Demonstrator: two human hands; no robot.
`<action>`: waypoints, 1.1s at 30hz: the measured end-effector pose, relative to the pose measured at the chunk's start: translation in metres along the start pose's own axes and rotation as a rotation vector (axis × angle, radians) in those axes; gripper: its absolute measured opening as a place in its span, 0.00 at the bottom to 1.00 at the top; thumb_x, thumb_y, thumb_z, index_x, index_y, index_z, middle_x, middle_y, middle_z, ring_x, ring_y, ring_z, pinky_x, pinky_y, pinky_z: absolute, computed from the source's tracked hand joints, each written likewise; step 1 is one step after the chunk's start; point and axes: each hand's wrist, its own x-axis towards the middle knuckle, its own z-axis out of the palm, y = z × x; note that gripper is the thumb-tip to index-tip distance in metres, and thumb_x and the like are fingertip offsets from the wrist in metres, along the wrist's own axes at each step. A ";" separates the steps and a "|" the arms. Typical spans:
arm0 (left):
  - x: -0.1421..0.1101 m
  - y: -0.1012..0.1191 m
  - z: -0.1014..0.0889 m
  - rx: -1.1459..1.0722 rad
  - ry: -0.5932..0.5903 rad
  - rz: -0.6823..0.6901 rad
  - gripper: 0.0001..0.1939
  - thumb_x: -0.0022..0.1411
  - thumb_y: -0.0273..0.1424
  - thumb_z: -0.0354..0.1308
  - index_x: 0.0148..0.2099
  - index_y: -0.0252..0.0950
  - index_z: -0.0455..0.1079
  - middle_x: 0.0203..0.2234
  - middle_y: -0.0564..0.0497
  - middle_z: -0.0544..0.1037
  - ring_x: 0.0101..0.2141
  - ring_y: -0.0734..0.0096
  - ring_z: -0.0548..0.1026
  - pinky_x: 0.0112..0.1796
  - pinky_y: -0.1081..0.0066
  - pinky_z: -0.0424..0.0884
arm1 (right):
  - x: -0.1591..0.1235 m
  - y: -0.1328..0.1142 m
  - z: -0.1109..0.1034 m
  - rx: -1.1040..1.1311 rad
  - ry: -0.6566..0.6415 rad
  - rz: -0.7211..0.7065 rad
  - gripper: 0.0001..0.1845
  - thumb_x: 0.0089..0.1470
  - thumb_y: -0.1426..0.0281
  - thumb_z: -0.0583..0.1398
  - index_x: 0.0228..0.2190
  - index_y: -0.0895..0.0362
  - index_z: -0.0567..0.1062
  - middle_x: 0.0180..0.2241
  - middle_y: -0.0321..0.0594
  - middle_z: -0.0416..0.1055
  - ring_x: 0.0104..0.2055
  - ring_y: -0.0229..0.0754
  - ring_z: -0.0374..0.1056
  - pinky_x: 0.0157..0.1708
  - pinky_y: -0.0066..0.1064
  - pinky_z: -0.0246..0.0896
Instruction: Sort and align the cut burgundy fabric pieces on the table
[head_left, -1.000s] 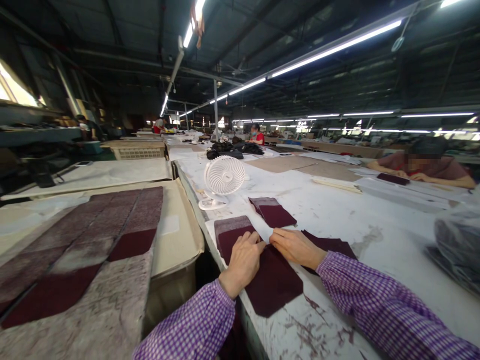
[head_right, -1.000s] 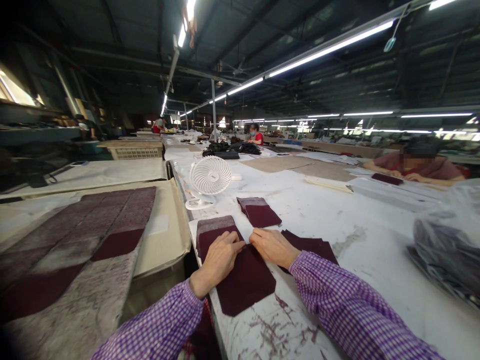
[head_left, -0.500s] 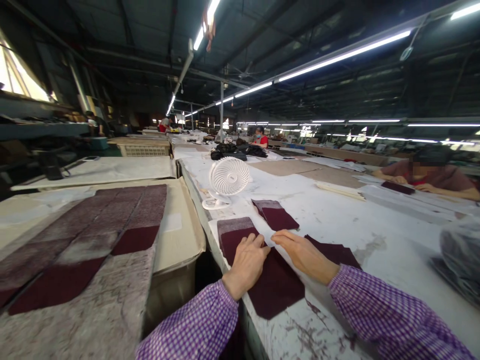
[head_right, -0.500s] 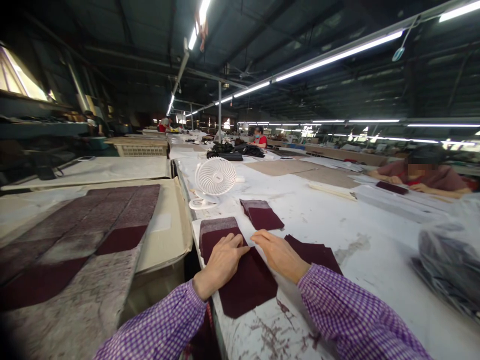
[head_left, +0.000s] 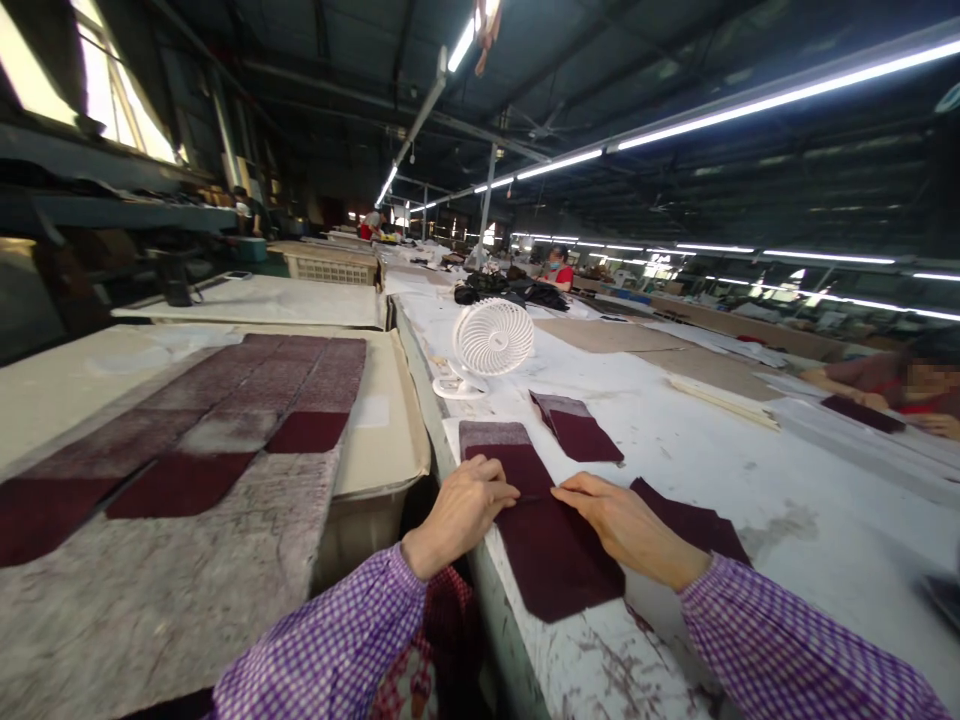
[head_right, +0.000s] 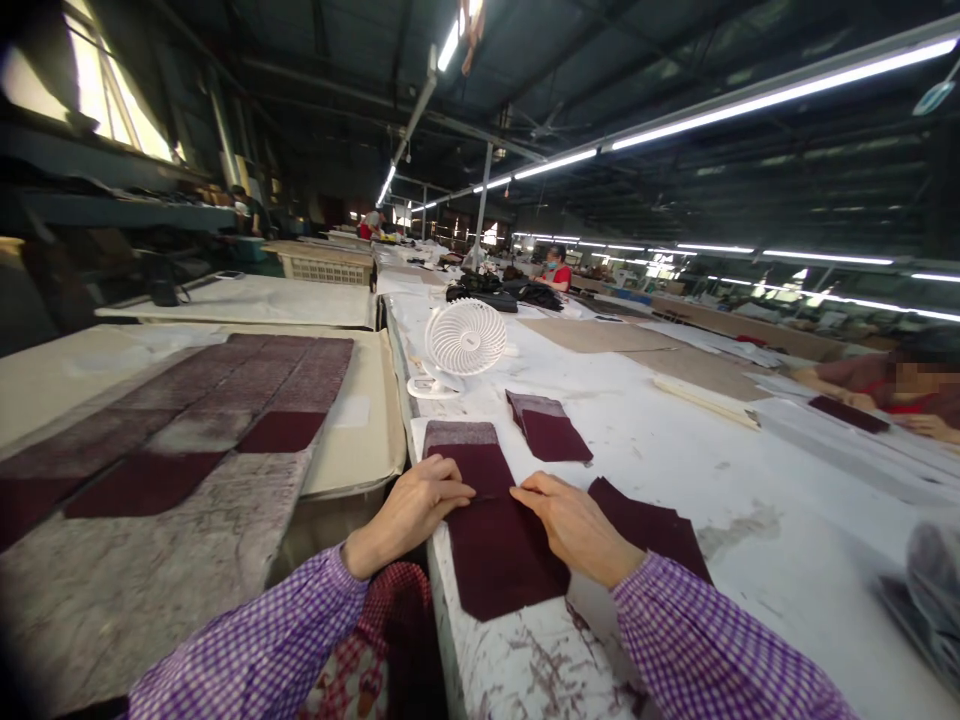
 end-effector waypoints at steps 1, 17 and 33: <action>-0.001 -0.001 0.001 -0.012 0.013 0.005 0.13 0.64 0.34 0.49 0.39 0.38 0.76 0.32 0.50 0.72 0.36 0.69 0.66 0.36 0.70 0.62 | 0.001 -0.002 -0.001 -0.032 -0.024 0.005 0.29 0.52 0.84 0.45 0.52 0.57 0.69 0.45 0.46 0.67 0.46 0.41 0.65 0.46 0.32 0.62; -0.007 -0.013 -0.004 -0.208 0.066 -0.032 0.10 0.60 0.34 0.55 0.34 0.37 0.76 0.31 0.51 0.73 0.36 0.72 0.68 0.39 0.73 0.64 | 0.025 -0.046 -0.021 -0.478 -0.311 0.018 0.37 0.54 0.82 0.46 0.60 0.38 0.53 0.37 0.43 0.66 0.27 0.38 0.64 0.28 0.31 0.52; -0.013 -0.009 -0.011 -0.296 0.106 -0.196 0.08 0.57 0.28 0.55 0.38 0.33 0.72 0.36 0.48 0.73 0.39 0.68 0.71 0.43 0.68 0.66 | 0.022 -0.066 -0.004 -0.697 -0.184 -0.006 0.38 0.56 0.80 0.45 0.61 0.36 0.44 0.40 0.47 0.66 0.25 0.40 0.69 0.21 0.28 0.47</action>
